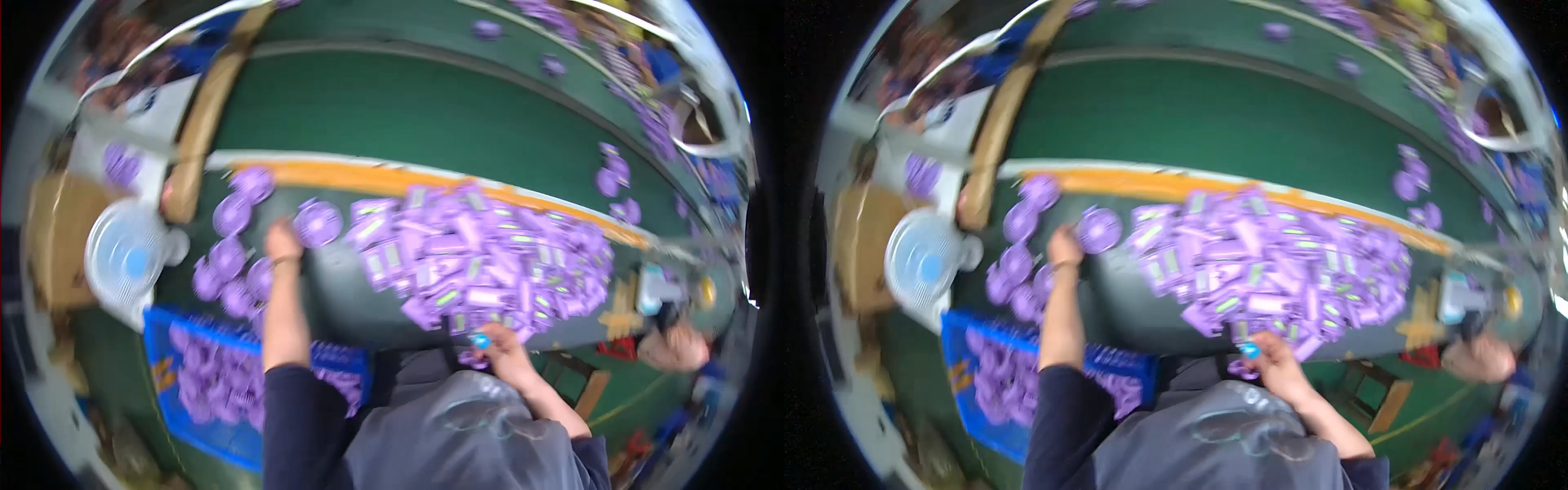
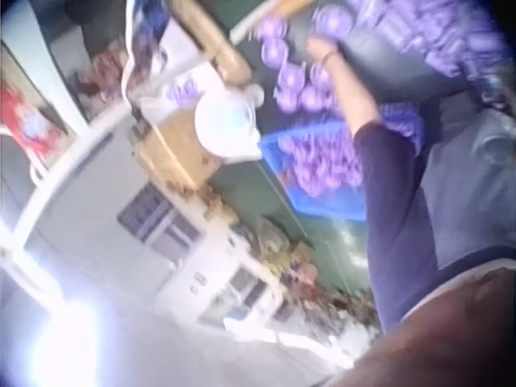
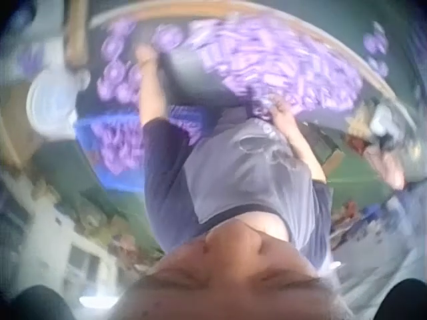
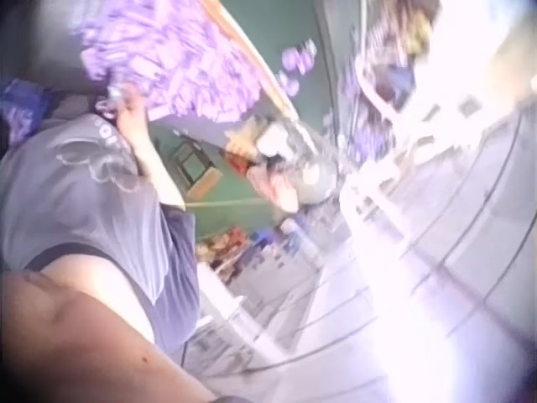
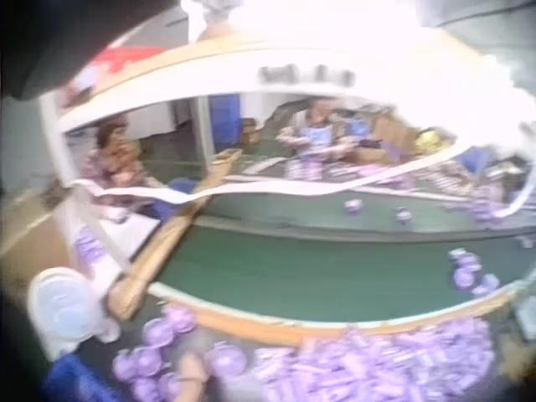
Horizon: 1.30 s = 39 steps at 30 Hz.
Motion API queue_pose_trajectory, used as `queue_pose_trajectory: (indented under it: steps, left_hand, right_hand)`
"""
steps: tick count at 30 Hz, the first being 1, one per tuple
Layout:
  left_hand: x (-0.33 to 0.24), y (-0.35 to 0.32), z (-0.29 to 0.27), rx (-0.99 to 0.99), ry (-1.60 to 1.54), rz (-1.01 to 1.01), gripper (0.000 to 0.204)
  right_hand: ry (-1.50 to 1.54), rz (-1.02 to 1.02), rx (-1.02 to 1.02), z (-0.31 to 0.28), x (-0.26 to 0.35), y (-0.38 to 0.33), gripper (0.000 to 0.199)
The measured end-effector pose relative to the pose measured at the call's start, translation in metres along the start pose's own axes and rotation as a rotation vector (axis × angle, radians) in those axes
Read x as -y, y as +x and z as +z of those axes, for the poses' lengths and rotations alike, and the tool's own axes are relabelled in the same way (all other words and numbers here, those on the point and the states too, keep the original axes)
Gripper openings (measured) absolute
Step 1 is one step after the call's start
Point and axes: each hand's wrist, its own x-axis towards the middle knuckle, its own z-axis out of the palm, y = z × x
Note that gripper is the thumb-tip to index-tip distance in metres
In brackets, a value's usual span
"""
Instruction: The person assembles portable electric fans by connecting motor and circuit components, fitting them into fan housings and handles by hand, and placing the units onto the conveyor belt.
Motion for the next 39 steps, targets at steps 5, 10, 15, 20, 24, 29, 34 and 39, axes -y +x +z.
queue_pose_trajectory:
  steps: [5, 10, 15, 20, 24, 29, 34, 39]
  left_hand:
    - [0.041, 0.007, 0.004, -0.009, 0.268, 0.144, 0.024]
    - [-0.058, -0.016, -0.069, -0.203, -0.277, 0.294, 0.031]
    - [-0.109, -0.025, -0.112, -0.011, -0.649, 0.460, 0.027]
    - [-0.183, -0.064, -0.163, 0.041, -0.556, 0.530, 0.030]
    - [-0.237, -0.102, -0.180, 0.272, -0.884, 0.518, 0.034]
    - [-0.284, -0.169, -0.193, 0.694, -1.114, 0.475, 0.029]
    - [-0.287, -0.204, -0.219, 0.545, -1.048, 0.594, 0.032]
    - [-0.311, -0.210, -0.205, 1.048, -1.282, 0.776, 0.034]
  right_hand:
    - [0.035, -0.015, 0.116, -0.004, -0.015, -0.002, 0.021]
    - [0.020, -0.182, 0.072, -0.016, -0.042, -0.003, 0.016]
    - [0.009, -0.262, -0.018, -0.017, -0.045, 0.003, 0.015]
    - [0.056, -0.370, -0.125, -0.042, -0.001, -0.015, 0.009]
    - [0.236, -0.393, -0.058, -0.049, 0.028, -0.021, 0.019]
    - [0.211, -0.488, 0.011, -0.042, 0.053, -0.035, 0.016]
    - [0.197, -0.527, 0.128, -0.037, 0.077, -0.054, 0.015]
    - [0.334, -0.425, 0.016, -0.046, 0.105, -0.095, 0.012]
